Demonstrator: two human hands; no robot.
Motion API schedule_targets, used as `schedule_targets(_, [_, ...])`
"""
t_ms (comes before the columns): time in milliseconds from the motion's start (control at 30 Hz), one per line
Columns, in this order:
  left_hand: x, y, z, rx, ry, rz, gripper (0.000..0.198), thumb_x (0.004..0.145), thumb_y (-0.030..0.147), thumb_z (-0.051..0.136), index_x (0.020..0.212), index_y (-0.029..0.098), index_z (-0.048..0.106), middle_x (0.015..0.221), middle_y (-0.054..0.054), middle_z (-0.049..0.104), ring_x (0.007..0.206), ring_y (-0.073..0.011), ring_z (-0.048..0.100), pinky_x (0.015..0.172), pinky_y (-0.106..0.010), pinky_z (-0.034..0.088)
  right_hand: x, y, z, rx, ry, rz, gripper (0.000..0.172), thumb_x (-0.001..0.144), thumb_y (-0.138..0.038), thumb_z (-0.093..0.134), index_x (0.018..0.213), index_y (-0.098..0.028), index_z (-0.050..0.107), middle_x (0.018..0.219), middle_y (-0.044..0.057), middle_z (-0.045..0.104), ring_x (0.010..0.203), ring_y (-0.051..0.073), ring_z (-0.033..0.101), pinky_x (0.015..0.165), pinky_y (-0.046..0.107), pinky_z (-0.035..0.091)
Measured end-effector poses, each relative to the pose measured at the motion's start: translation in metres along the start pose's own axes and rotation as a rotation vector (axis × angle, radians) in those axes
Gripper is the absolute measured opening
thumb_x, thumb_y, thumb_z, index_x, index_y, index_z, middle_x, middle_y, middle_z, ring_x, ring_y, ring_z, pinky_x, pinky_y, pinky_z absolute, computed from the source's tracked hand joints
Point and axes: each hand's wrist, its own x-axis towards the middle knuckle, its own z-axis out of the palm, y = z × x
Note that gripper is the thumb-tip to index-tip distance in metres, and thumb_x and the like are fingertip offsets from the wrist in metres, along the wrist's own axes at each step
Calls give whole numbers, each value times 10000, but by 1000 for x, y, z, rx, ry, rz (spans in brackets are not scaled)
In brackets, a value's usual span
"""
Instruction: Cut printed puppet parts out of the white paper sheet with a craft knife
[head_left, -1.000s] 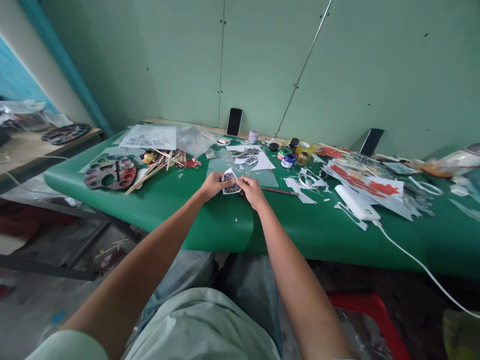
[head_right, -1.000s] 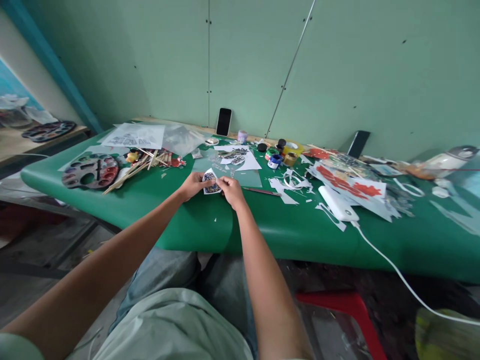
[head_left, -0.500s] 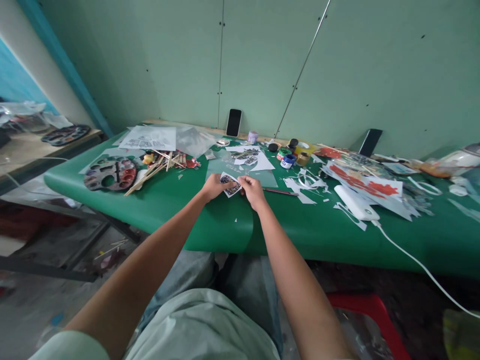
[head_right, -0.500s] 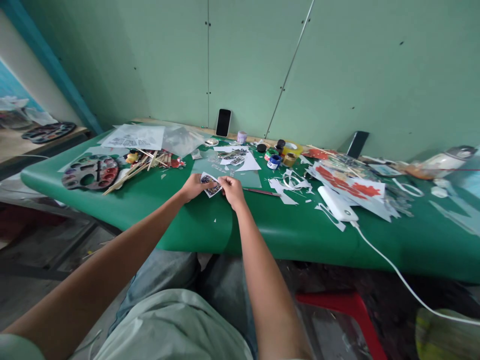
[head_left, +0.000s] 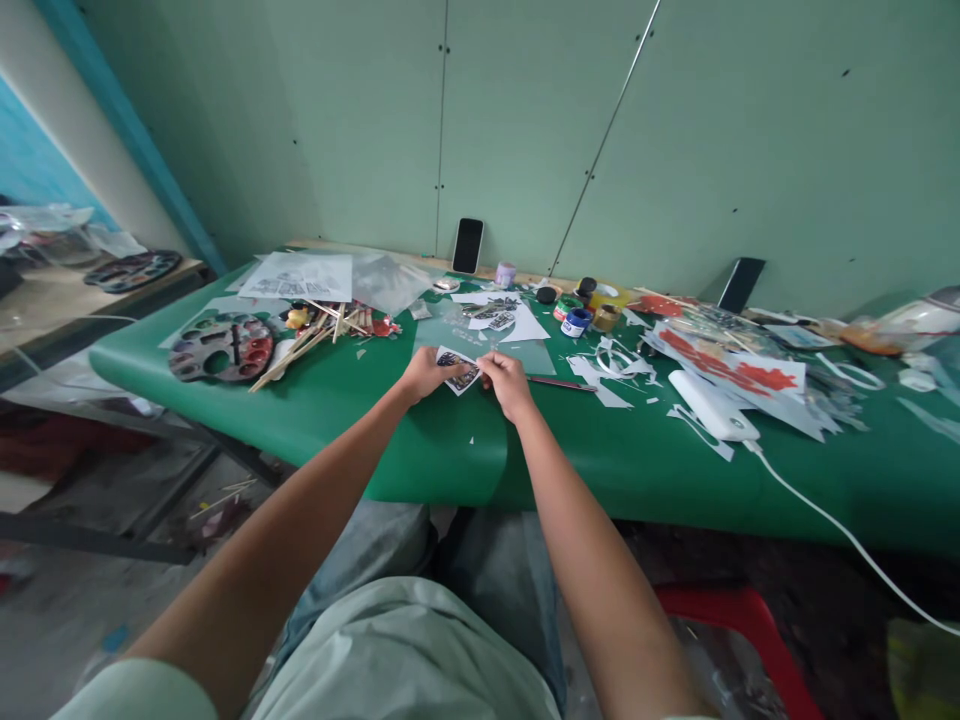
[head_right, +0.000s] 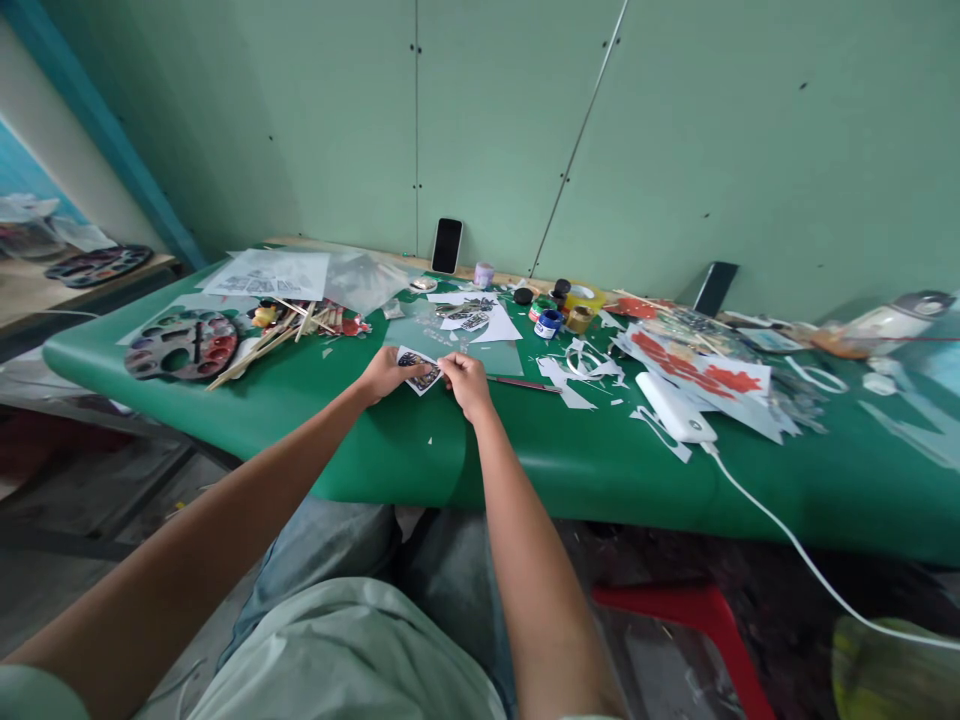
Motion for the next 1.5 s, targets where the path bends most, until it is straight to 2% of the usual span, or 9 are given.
schedule_targets(100, [-1, 0, 0, -12, 2, -5, 220, 886, 328, 633, 844, 112, 625, 783, 9, 634, 688, -107, 612, 642, -266, 535, 1, 2, 0, 1, -7, 18, 329, 921, -390, 573, 1162, -168, 593, 1139, 65, 619, 952, 182, 622, 809, 376, 543])
schedule_targets(167, [-1, 0, 0, -27, 12, -5, 221, 887, 330, 632, 853, 112, 627, 792, 6, 638, 695, -109, 616, 648, -270, 537, 2, 2, 0, 9, -1, 20, 324, 922, -390, 572, 1154, -166, 595, 1122, 62, 623, 932, 174, 625, 793, 366, 546])
schedule_targets(333, [-1, 2, -1, -78, 68, -7, 244, 896, 359, 616, 911, 116, 637, 854, -14, 664, 733, -120, 632, 682, -292, 547, 1, -1, 1, 46, 32, -13, 305, 916, -447, 564, 933, -148, 621, 809, -3, 620, 650, 94, 571, 592, 249, 495])
schedule_targets(467, [-1, 5, -1, -88, 101, 0, 258, 904, 371, 603, 936, 117, 636, 890, -22, 663, 777, -134, 639, 718, -313, 552, -1, -4, 2, 50, 26, -50, 375, 788, -537, 665, 728, -171, 609, 610, -39, 535, 550, 93, 496, 497, 232, 398])
schedule_targets(633, [-4, 9, -1, -62, 69, 13, 255, 900, 368, 609, 894, 115, 634, 843, -9, 653, 747, -127, 631, 702, -304, 546, 0, -1, 2, 12, -5, -39, 262, 911, -403, 585, 912, -143, 614, 801, -10, 608, 648, 89, 560, 596, 246, 491])
schedule_targets(800, [-6, 12, -1, -32, -1, 36, 247, 889, 357, 626, 849, 113, 631, 778, 10, 632, 698, -115, 613, 671, -284, 534, 1, 1, 0, -26, -44, -26, 278, 927, -385, 568, 1066, -148, 610, 987, 36, 638, 804, 132, 620, 702, 307, 542])
schedule_targets(967, [-4, 10, -1, -20, -73, 44, 262, 880, 355, 638, 778, 115, 617, 710, 27, 609, 651, -103, 596, 639, -266, 520, -1, 0, 0, -51, -83, -25, 294, 926, -386, 568, 1100, -152, 607, 1040, 48, 637, 858, 149, 627, 746, 335, 547])
schedule_targets(1233, [-2, 6, -3, -23, -148, 48, 214, 891, 329, 626, 867, 116, 625, 800, 4, 633, 709, -111, 611, 674, -284, 536, 2, 1, -1, -58, -135, -23, 323, 924, -390, 570, 1146, -156, 594, 1100, 61, 628, 916, 168, 626, 788, 366, 544])
schedule_targets(1500, [0, 4, -4, -20, -191, 45, 230, 906, 346, 603, 919, 118, 625, 842, -8, 639, 739, -120, 619, 692, -297, 543, 1, 1, -1, -45, -153, -32, 289, 929, -391, 564, 1077, -148, 608, 995, 38, 638, 811, 134, 622, 711, 314, 543])
